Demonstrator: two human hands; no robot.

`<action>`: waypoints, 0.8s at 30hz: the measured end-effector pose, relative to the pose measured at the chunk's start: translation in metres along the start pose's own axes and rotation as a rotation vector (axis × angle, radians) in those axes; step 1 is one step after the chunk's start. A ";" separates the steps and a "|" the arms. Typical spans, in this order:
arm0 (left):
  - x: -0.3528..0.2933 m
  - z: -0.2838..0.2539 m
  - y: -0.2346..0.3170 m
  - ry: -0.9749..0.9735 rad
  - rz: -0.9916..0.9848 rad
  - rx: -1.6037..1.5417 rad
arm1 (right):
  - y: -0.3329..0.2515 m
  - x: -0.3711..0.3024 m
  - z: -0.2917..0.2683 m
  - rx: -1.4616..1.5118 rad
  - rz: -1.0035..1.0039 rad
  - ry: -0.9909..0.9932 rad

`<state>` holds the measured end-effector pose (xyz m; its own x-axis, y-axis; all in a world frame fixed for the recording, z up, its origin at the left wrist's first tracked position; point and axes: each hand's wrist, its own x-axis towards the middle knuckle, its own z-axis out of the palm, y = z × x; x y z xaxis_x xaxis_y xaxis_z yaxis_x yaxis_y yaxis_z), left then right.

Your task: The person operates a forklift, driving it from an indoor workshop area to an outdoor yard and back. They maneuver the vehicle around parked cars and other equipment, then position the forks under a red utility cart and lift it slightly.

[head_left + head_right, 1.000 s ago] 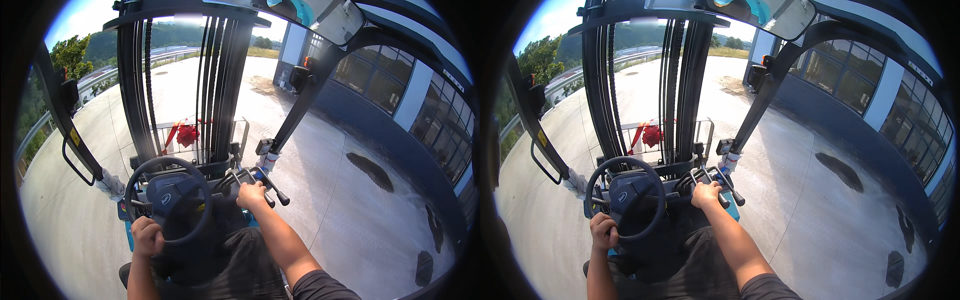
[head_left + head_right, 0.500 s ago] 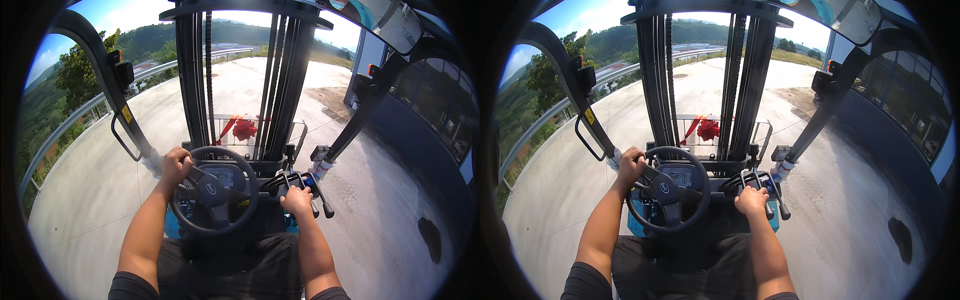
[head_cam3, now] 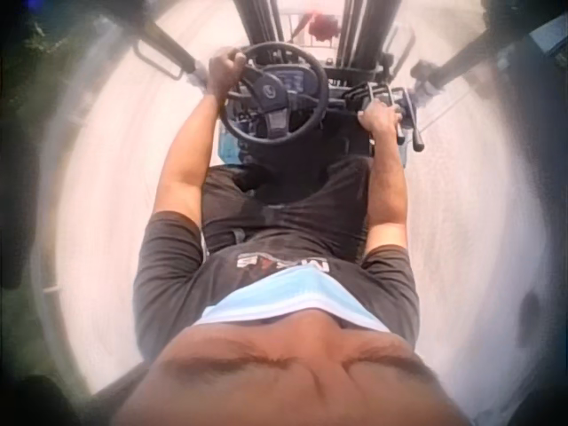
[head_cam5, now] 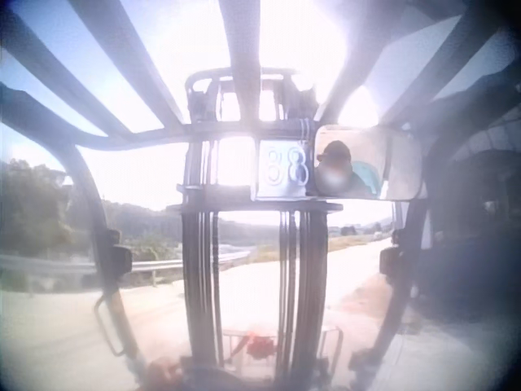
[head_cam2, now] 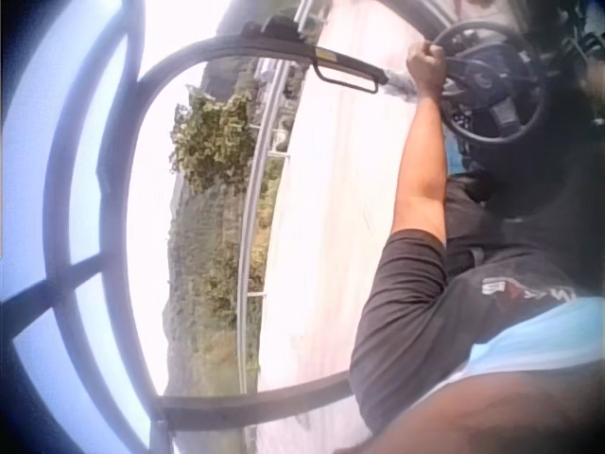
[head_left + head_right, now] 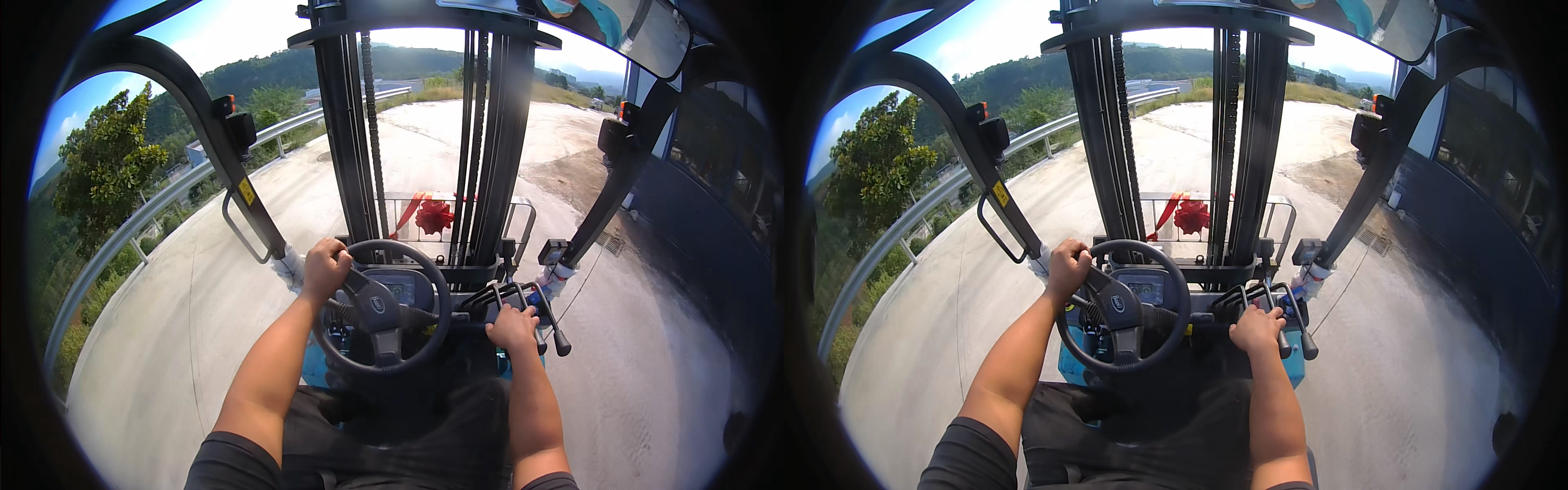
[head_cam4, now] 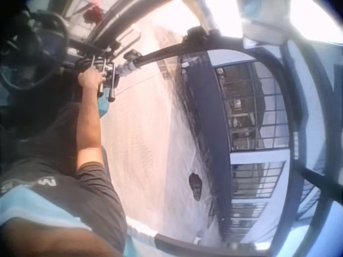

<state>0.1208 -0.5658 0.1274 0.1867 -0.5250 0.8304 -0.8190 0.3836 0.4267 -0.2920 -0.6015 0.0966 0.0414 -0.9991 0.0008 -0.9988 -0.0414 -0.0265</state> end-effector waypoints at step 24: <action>-0.049 -0.035 -0.038 0.055 -0.047 -0.137 | -0.046 0.021 0.013 -0.010 0.112 0.016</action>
<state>0.1620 -0.5278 0.0831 0.2557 -0.5036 0.8252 -0.7276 0.4619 0.5073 -0.2450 -0.6205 0.0851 -0.0711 -0.9974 0.0145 -0.9973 0.0709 -0.0175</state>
